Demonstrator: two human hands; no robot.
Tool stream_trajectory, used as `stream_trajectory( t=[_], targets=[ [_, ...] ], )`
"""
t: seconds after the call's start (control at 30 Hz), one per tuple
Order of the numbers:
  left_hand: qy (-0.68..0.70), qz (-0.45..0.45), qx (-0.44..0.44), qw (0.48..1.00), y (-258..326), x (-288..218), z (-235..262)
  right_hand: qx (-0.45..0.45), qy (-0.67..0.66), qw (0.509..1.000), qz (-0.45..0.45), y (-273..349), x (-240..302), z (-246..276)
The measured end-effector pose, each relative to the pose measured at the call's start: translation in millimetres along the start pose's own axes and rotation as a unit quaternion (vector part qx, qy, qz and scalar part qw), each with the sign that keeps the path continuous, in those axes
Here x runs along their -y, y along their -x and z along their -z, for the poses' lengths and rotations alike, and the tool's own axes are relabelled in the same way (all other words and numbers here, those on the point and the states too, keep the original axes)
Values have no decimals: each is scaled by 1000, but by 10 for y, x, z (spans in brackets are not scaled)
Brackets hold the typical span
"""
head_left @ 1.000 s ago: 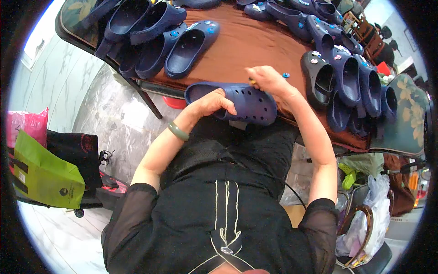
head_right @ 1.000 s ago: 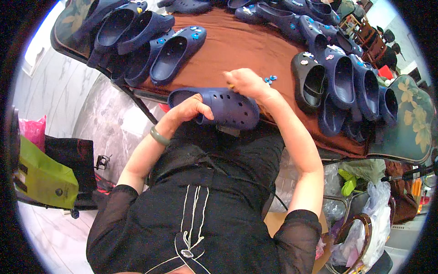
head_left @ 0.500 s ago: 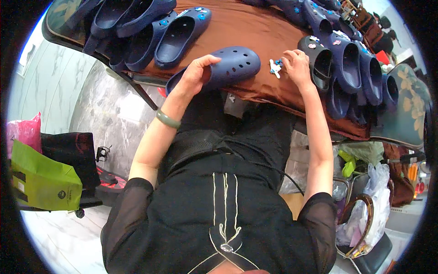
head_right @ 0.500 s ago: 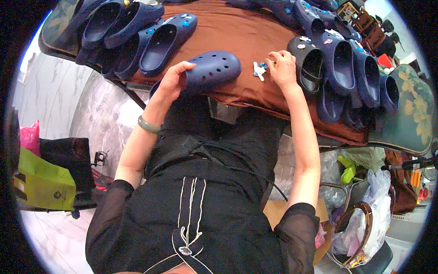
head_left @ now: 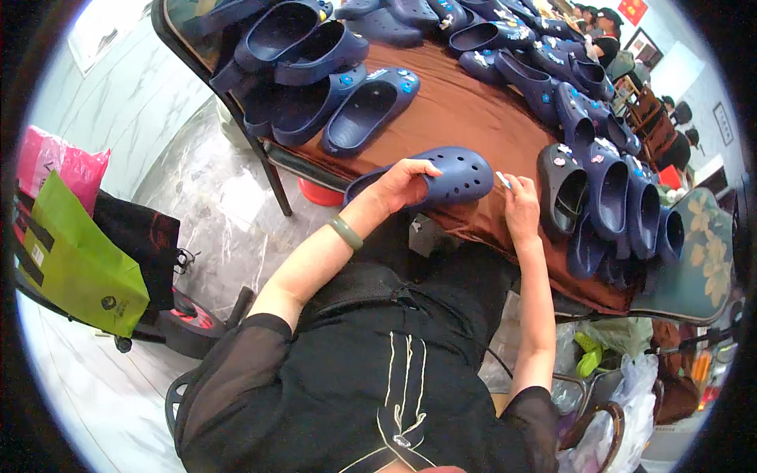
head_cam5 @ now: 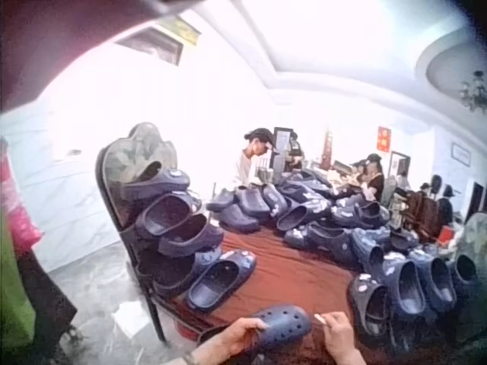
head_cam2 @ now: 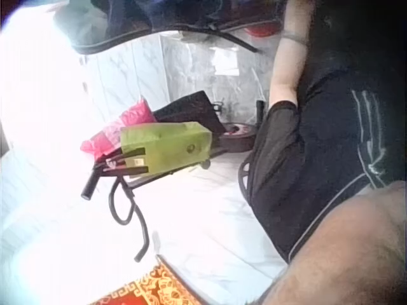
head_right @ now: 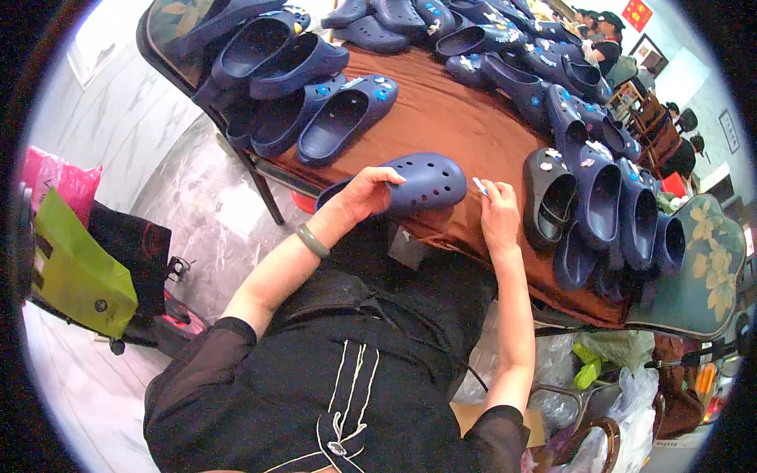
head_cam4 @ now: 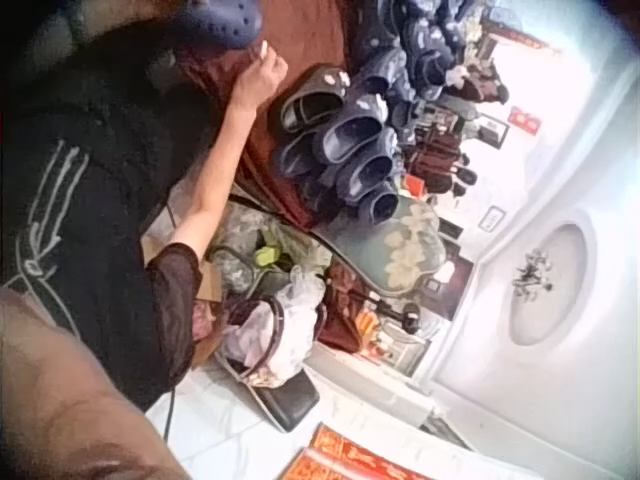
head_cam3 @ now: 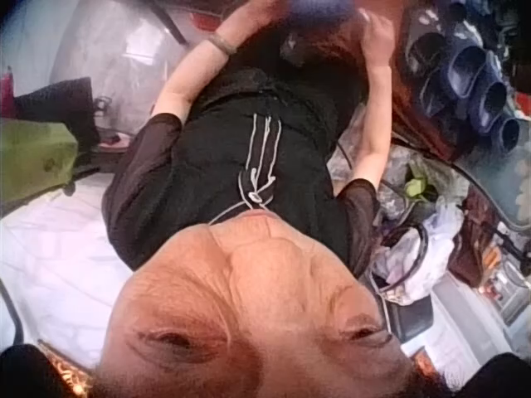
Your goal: Attaching decorative charms (jibbitz) to rubber clog-style shoes.
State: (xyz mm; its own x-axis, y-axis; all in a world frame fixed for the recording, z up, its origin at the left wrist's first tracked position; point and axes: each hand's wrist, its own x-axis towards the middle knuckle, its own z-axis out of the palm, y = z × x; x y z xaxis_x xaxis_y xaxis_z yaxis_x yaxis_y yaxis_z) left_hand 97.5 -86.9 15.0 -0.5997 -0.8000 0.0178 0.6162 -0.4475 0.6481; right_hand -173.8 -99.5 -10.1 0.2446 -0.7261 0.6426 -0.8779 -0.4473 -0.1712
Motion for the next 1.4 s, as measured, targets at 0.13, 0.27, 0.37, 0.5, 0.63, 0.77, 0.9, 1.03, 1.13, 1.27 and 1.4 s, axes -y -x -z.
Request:
stream_trajectory(
  t=[0.13, 0.27, 0.37, 0.5, 0.63, 0.77, 0.9, 1.03, 1.13, 1.27, 1.4],
  targets=[
    [-5, 1, 3, 1000, -6, 57, 31, -53, -103, 991, -62, -136, 154, 120],
    [4, 9, 14, 1000, -48, 53, 150, -78, -197, 975, -60, -354, 509, 186],
    [3, -2, 19, 1000, -82, 63, 124, -93, -201, 975, -37, -410, 447, 9],
    [-13, 2, 8, 1000, -46, 46, 117, -112, -180, 977, -4, -379, 507, -10],
    [-3, -8, 27, 1000, -50, 90, 160, -115, -156, 980, 36, -305, 536, 11],
    [-11, -15, 21, 1000, -49, 99, 152, -97, -137, 984, 51, -199, 517, 36],
    [1, -8, 39, 999, -76, 111, 178, -94, -104, 986, 96, -211, 563, 79],
    [2, -24, 55, 998, -85, 134, 168, -76, -10, 989, 126, -269, 677, 130],
    [-1, -29, 49, 998, -44, 153, 183, -24, 90, 982, 167, -311, 772, 291],
    [-16, -36, 19, 999, 15, 200, 190, 20, 125, 975, 182, -324, 805, 329],
    [-45, -30, -31, 998, 47, 218, 225, 34, 124, 972, 199, -366, 815, 272]
  ],
)
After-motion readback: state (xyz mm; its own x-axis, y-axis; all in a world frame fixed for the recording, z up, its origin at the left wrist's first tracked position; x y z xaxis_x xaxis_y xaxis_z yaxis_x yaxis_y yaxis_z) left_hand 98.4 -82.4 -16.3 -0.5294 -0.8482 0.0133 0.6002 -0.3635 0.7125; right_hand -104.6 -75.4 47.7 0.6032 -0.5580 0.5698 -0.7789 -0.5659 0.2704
